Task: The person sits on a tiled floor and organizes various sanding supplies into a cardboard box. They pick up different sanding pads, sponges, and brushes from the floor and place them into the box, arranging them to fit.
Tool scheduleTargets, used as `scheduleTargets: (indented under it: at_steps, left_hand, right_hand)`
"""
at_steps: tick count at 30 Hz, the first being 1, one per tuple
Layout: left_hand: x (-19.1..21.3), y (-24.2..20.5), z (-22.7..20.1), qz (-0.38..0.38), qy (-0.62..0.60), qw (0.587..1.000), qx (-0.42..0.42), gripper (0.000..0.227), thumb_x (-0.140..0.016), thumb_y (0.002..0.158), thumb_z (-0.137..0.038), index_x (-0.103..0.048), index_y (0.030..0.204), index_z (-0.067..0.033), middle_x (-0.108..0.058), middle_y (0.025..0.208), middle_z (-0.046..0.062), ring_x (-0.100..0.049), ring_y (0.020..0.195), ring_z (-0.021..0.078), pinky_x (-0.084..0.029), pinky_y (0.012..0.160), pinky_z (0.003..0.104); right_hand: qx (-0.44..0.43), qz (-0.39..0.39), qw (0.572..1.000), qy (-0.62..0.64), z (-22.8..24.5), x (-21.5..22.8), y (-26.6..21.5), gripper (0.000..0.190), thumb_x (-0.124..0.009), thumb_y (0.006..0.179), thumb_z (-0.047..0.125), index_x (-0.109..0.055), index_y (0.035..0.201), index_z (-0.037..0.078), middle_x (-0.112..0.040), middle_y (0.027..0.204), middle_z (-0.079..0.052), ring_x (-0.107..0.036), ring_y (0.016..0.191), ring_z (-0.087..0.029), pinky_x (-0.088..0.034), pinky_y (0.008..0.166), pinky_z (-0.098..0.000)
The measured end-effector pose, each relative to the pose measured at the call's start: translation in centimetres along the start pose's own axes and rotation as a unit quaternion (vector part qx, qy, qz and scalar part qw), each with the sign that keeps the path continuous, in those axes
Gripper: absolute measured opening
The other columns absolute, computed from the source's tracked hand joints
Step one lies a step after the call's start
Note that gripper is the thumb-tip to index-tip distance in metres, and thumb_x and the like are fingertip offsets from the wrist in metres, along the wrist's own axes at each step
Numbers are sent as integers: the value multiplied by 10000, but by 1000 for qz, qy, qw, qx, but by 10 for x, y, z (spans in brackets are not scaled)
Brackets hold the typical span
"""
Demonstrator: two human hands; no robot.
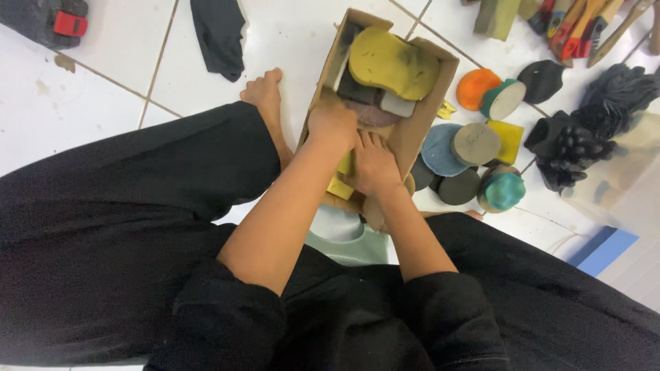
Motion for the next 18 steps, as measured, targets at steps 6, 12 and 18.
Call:
scheduleTargets:
  at_steps: [6, 12, 18]
  left_hand:
    - [176, -76, 7, -327, -8, 945, 13, 423, -552, 868, -62, -500, 1287, -90, -449, 1371, 139, -493, 1108, 355, -536, 648, 476]
    - [52, -40, 93, -75, -163, 973, 144, 207, -655, 886, -225, -666, 983, -42, -657, 877, 111, -627, 877, 325, -461, 855, 400]
    - [109, -37, 67, -147, -210, 961, 109, 261, -551, 1014, -258, -639, 906, -37, -645, 825, 146, -617, 642, 381, -500, 512, 477]
  right_hand:
    - [68, -86, 983, 150, 12, 29, -9, 980, -828, 709, 267, -278, 1507, 119, -418, 1444, -132, -371, 1295, -365, -462, 944, -512]
    - [97, 10, 992, 80, 26, 15, -16, 1027, -860, 655, 194, -289, 1507, 256, -380, 1489, -75, -380, 1306, -323, -499, 900, -518]
    - [73, -94, 988, 102, 14, 40, -18, 1056, -838, 684, 129, -237, 1545, 237, -399, 1451, -104, -410, 1275, -336, -508, 876, -488]
Point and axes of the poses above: each hand's wrist, its own y-axis towards the middle knuckle, its own x-axis out of the back of the hand, z = x × y, the point moved 10 cm from there along y, towards the middle knuckle
